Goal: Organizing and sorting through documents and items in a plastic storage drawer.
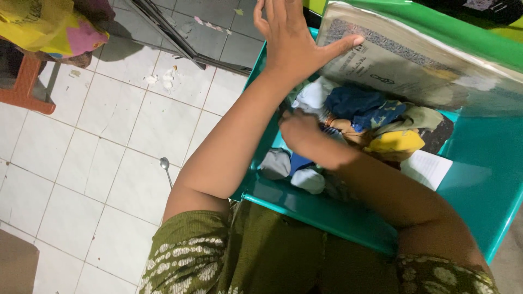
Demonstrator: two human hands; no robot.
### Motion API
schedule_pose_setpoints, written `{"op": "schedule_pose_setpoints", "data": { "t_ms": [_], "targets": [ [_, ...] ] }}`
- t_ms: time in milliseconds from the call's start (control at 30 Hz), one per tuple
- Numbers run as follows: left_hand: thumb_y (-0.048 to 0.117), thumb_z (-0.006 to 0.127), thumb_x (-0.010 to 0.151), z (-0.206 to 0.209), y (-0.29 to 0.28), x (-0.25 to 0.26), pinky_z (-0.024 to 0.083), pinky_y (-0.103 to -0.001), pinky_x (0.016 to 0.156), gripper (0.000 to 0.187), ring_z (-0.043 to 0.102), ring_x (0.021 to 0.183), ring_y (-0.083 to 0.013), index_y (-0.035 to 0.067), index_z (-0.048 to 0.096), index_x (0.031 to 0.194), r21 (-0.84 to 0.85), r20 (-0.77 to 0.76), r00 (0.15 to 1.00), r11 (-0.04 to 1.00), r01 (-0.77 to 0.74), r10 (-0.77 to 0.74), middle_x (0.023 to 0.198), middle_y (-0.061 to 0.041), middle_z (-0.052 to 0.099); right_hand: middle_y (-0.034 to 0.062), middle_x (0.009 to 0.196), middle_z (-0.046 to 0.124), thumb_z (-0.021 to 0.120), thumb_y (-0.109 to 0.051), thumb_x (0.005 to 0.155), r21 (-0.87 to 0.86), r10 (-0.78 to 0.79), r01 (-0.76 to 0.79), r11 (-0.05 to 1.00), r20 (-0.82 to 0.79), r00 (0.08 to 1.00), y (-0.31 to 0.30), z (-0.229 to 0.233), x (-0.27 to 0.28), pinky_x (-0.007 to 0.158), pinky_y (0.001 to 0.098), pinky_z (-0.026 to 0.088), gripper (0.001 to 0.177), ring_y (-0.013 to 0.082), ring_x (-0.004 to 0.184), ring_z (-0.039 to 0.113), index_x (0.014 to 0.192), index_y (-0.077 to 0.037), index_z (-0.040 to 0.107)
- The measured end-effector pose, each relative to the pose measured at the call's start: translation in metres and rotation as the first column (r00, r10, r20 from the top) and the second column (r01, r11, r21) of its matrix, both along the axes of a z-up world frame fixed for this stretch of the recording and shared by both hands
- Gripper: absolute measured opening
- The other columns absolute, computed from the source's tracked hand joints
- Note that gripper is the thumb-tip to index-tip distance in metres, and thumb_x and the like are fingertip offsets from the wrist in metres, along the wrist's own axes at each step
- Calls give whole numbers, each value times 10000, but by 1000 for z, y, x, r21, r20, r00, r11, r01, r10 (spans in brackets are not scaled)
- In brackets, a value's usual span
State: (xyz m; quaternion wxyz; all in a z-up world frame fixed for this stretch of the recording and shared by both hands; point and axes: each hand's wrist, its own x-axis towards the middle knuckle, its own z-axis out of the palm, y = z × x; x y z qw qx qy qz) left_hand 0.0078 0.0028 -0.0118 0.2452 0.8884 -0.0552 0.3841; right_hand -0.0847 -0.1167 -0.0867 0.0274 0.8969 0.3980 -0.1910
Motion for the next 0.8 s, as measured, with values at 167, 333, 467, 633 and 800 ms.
{"op": "schedule_pose_setpoints", "data": {
  "t_ms": [167, 333, 467, 633, 800],
  "targets": [
    [967, 731, 745, -2, -1, 1, 139, -670, 1200, 1273, 263, 1463, -373, 142, 192, 1550, -21, -32, 999, 999, -31, 30, 1486, -200, 332, 138, 918, 708, 797, -319, 818, 474, -96, 116, 873, -67, 993, -36, 111, 41, 722, 453, 555, 261, 324, 813, 686, 902, -76, 753],
    [950, 743, 747, -1, 0, 2, 139, -673, 1197, 1287, 274, 1463, -389, 136, 169, 1562, -26, -17, 1000, 1000, -16, 15, 1497, -211, 334, 113, 819, 672, 824, -228, 804, 522, -262, 227, 822, -7, 965, -65, 160, 57, 678, 434, 534, 217, 302, 754, 677, 822, -85, 661],
    [946, 747, 767, -4, 1, 4, 148, -669, 1197, 1270, 295, 1453, -380, 152, 155, 1561, -7, -21, 1000, 1000, -21, 21, 1488, -197, 347, 136, 884, 637, 820, -79, 770, 611, -228, 137, 780, 74, 971, -75, 170, 59, 719, 417, 525, 281, 319, 820, 663, 881, -64, 562],
    [950, 736, 767, -5, 1, 5, 146, -682, 1180, 1286, 273, 1453, -389, 149, 136, 1574, -9, 31, 999, 1000, -8, 9, 1503, -209, 314, 126, 1033, 673, 803, -48, 739, 551, -186, 93, 830, 115, 976, -80, 189, 50, 764, 441, 546, 347, 350, 931, 685, 1019, -83, 601],
    [967, 732, 758, -4, 2, 5, 148, -690, 1189, 1286, 269, 1464, -384, 171, 142, 1578, -15, 17, 1000, 1000, -7, 7, 1510, -190, 314, 162, 1068, 674, 839, -131, 709, 435, -246, 143, 889, 189, 951, -90, 206, 44, 753, 496, 542, 460, 393, 935, 681, 1133, -104, 662]
  ]
}}
